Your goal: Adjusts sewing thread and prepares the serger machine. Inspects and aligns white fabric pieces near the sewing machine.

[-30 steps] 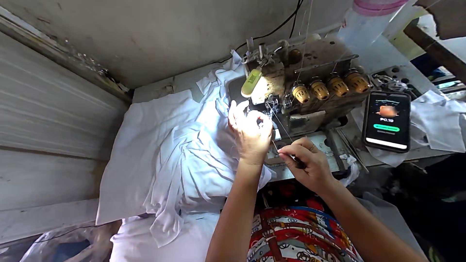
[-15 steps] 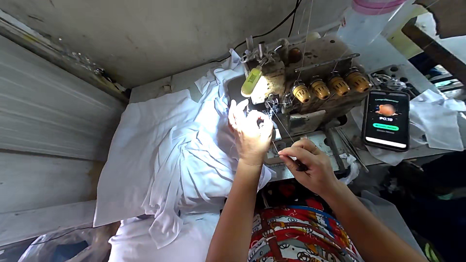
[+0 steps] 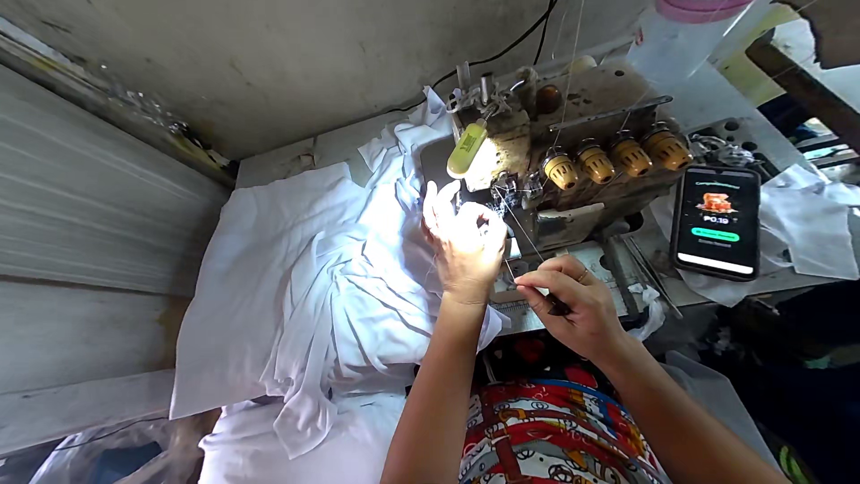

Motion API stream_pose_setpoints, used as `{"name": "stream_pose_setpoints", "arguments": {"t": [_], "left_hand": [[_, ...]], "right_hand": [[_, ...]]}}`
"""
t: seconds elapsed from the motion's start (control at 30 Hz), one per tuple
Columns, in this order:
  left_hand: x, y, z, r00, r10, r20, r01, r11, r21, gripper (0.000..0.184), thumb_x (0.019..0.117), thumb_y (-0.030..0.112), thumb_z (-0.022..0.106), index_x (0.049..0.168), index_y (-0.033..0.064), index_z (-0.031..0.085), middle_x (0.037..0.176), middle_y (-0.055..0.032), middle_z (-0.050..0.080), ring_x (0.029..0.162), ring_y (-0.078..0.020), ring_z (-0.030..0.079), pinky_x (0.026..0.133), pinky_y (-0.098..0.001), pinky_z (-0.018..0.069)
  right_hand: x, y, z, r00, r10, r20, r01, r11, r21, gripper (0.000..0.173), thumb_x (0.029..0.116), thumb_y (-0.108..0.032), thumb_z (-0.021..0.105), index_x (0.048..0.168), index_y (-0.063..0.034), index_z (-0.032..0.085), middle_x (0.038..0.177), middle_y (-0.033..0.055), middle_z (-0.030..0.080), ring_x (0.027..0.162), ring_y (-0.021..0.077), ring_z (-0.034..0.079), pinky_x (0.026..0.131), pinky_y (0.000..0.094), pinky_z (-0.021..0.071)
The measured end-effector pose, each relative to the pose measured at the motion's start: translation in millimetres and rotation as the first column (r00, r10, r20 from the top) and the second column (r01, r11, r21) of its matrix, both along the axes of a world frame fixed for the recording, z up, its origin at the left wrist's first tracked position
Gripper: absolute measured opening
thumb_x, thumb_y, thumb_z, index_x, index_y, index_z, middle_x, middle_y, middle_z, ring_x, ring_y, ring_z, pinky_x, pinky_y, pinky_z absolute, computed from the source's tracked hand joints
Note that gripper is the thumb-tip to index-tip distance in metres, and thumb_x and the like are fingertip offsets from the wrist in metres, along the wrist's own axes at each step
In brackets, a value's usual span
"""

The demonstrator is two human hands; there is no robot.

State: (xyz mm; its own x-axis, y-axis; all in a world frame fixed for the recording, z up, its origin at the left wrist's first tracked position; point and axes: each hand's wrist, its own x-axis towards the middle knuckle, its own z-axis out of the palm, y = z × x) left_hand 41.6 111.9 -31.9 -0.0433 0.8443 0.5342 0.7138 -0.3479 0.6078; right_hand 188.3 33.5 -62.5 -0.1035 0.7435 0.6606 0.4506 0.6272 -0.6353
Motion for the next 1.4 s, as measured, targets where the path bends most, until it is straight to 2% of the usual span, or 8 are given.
{"name": "stream_pose_setpoints", "arguments": {"t": [0.13, 0.37, 0.6, 1.17, 1.4], "left_hand": [[-0.7, 0.4, -0.4, 1.0, -0.004, -0.006, 0.004, 1.0, 0.002, 0.01, 0.0831, 0.021, 0.069, 0.079, 0.012, 0.07, 0.143, -0.0182, 0.056, 0.147, -0.0418, 0.033, 0.118, -0.0556, 0.0268], [-1.2, -0.5, -0.9, 1.0, -0.008, -0.006, 0.008, 1.0, -0.008, 0.012, 0.0845, 0.024, 0.069, 0.082, 0.0125, 0.071, 0.143, -0.0177, 0.056, 0.147, -0.0417, 0.032, 0.12, -0.0565, 0.0236], [-0.2, 0.0, 0.8, 1.0, -0.003, -0.023, 0.002, 1.0, -0.012, 0.012, 0.0845, 0.023, 0.068, 0.08, 0.0116, 0.07, 0.144, -0.0191, 0.055, 0.147, -0.0425, 0.032, 0.119, -0.0571, 0.0242], [0.4, 1.0, 0.8, 0.998, 0.006, -0.058, -0.006, 1.0, -0.008, 0.013, 0.0881, 0.023, 0.066, 0.084, 0.0115, 0.07, 0.144, -0.0193, 0.055, 0.147, -0.0417, 0.033, 0.119, -0.0567, 0.025], [0.0, 0.5, 2.1, 0.996, 0.005, -0.086, -0.009, 0.999, -0.054, 0.014, 0.0879, 0.025, 0.065, 0.086, 0.0126, 0.071, 0.145, -0.0189, 0.054, 0.147, -0.042, 0.032, 0.117, -0.058, 0.0256]], "right_hand": [[0.2, 0.1, -0.4, 1.0, 0.003, -0.003, -0.003, 1.0, -0.001, 0.016, 0.1018, -0.02, 0.061, 0.103, -0.0076, 0.071, 0.091, 0.0069, 0.06, 0.077, 0.0015, 0.056, 0.067, 0.009, 0.0446], [0.2, 0.5, -0.7, 1.0, -0.005, -0.004, 0.005, 1.0, -0.008, 0.016, 0.1017, -0.02, 0.061, 0.102, -0.0077, 0.071, 0.09, 0.0068, 0.06, 0.077, 0.0015, 0.056, 0.067, 0.0092, 0.0448], [0.0, 0.9, -0.7, 1.0, 0.0, -0.006, 0.0, 1.0, -0.006, 0.016, 0.1013, -0.019, 0.061, 0.102, -0.0065, 0.071, 0.091, 0.007, 0.059, 0.076, 0.0006, 0.054, 0.067, 0.0079, 0.0431], [-1.8, 2.2, -2.7, 1.0, -0.022, 0.005, 0.022, 0.999, -0.027, 0.016, 0.1004, -0.018, 0.062, 0.101, -0.0067, 0.073, 0.092, 0.008, 0.063, 0.078, 0.0022, 0.057, 0.068, 0.0097, 0.045], [-1.8, 2.9, -1.7, 0.999, -0.03, 0.011, 0.031, 0.999, -0.039, 0.016, 0.0996, -0.018, 0.062, 0.1, -0.0061, 0.073, 0.092, 0.0091, 0.064, 0.077, 0.0034, 0.058, 0.067, 0.011, 0.0459]]}}
